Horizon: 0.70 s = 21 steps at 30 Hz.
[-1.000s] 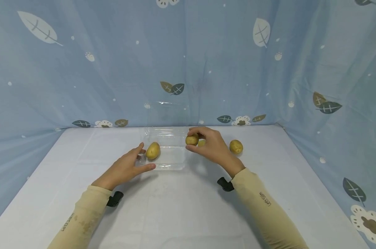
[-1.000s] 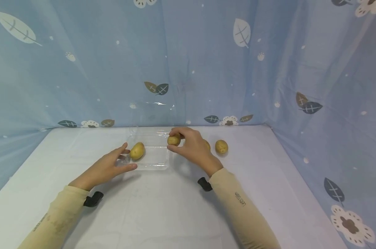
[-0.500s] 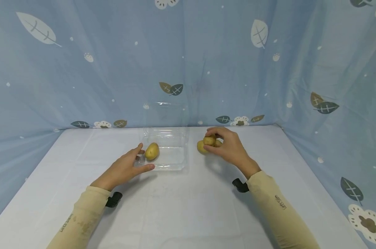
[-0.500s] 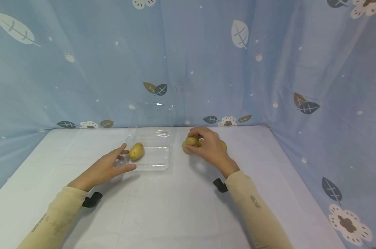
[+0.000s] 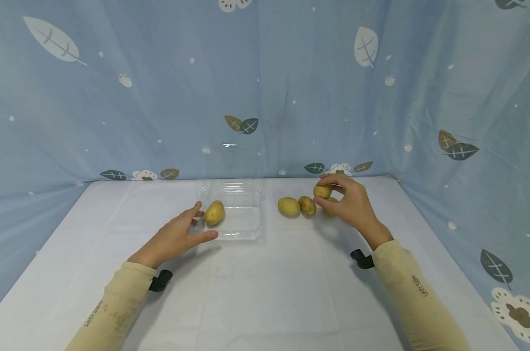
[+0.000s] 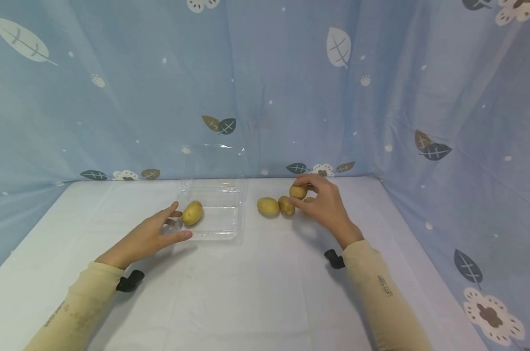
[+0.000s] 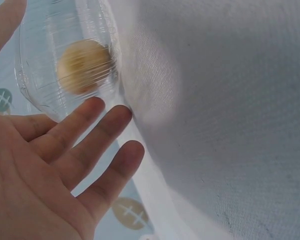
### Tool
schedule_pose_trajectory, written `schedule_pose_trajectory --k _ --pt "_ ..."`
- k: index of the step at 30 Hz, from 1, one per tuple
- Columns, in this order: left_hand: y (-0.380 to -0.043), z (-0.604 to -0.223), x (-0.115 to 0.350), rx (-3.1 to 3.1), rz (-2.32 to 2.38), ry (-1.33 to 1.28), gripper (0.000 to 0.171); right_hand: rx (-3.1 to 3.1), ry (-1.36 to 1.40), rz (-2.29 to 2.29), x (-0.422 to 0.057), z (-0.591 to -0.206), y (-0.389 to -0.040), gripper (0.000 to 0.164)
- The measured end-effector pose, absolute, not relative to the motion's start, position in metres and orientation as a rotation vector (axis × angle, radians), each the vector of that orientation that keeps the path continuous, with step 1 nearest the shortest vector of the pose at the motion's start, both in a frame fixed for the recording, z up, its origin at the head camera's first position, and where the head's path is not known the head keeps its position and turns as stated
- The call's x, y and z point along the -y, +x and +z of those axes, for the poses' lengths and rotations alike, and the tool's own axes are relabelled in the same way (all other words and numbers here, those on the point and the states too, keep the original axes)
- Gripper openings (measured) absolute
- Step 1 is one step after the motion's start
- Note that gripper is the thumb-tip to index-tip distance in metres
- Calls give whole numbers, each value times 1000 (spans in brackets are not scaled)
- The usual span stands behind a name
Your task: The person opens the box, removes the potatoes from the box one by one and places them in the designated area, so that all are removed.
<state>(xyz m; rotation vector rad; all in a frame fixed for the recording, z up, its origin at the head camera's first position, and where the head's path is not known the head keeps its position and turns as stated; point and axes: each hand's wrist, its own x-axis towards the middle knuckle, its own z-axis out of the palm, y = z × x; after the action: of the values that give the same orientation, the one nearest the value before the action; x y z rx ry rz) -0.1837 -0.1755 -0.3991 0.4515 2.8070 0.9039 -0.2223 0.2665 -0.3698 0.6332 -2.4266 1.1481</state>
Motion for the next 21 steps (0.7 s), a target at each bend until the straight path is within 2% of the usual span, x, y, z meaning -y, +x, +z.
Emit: schedule_pose_trajectory --k 12,21 --pt "-185 -401 177 -2803 915 451 114 2614 483 990 -318 -376 -221 41" --pt "-184 -400 176 -2808 908 442 112 2679 444 946 -337 -387 -222 39"
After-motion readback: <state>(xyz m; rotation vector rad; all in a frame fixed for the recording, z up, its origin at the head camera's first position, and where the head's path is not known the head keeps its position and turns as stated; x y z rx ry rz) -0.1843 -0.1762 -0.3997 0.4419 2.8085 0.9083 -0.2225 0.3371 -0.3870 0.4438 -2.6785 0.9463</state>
